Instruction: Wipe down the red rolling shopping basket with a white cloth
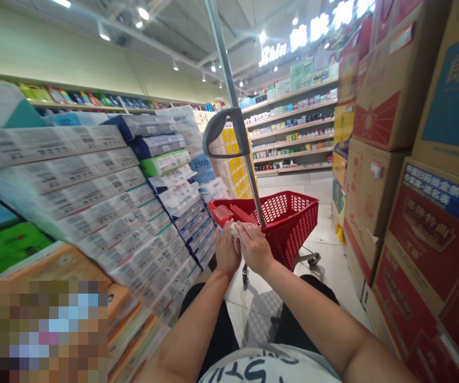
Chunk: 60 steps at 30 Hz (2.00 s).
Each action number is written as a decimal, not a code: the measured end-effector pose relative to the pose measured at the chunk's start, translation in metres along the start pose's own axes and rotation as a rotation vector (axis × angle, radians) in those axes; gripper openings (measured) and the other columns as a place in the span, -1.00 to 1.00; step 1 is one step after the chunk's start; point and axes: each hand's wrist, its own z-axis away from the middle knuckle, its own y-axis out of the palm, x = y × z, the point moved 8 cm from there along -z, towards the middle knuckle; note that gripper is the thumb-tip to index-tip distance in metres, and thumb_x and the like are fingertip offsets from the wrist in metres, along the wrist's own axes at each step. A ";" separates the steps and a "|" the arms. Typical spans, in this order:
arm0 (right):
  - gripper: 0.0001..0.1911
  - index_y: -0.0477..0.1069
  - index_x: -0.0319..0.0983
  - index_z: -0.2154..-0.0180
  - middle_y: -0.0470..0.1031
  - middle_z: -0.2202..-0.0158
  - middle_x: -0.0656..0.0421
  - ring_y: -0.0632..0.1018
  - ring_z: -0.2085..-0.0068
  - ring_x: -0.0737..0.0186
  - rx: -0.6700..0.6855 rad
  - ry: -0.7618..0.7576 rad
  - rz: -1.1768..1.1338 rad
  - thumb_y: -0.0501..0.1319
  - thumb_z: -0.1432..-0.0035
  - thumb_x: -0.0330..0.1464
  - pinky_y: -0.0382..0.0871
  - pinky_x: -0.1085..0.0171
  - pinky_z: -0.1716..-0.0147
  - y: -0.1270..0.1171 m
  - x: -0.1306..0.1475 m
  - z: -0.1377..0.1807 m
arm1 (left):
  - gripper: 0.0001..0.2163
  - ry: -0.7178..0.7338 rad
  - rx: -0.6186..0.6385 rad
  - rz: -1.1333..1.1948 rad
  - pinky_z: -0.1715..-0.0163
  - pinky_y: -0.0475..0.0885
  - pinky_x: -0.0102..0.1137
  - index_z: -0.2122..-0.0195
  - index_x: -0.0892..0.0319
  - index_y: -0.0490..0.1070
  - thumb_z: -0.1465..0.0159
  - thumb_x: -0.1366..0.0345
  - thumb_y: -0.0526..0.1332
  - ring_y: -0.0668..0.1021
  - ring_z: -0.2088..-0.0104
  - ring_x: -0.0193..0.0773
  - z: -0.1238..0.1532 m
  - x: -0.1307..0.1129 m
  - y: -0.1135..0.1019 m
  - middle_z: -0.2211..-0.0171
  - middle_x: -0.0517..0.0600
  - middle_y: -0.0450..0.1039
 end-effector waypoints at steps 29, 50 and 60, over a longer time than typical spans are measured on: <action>-0.68 0.42 -0.28 0.11 0.45 0.34 0.03 0.45 0.28 0.11 0.168 0.088 0.379 0.01 -0.32 -0.24 0.29 0.15 0.20 0.027 0.016 -0.019 | -0.67 -0.101 -0.197 0.357 -0.24 0.16 -0.04 0.01 0.19 0.28 -0.42 0.22 -0.20 0.25 -0.24 -0.11 0.008 0.019 -0.020 0.02 0.16 0.37; -0.52 0.26 -0.27 -0.20 0.26 -0.23 -0.01 0.16 -0.31 0.10 0.089 -0.157 0.053 -0.03 -0.27 -0.55 0.28 0.04 -0.20 0.030 0.006 0.028 | -0.74 -0.131 -0.130 0.247 -0.16 0.28 -0.04 0.12 0.21 0.35 -0.40 0.32 -0.11 0.34 -0.18 -0.13 0.000 0.045 -0.008 -0.04 0.19 0.39; -0.59 0.36 -0.19 -0.13 0.32 -0.20 0.10 0.24 -0.27 0.14 0.143 -0.238 0.138 0.02 -0.29 -0.51 0.25 0.10 -0.20 0.025 0.010 0.023 | -0.73 -0.151 -0.182 0.236 -0.20 0.23 -0.02 0.16 0.20 0.33 -0.40 0.32 -0.15 0.35 -0.17 -0.16 0.002 0.045 -0.011 0.00 0.17 0.39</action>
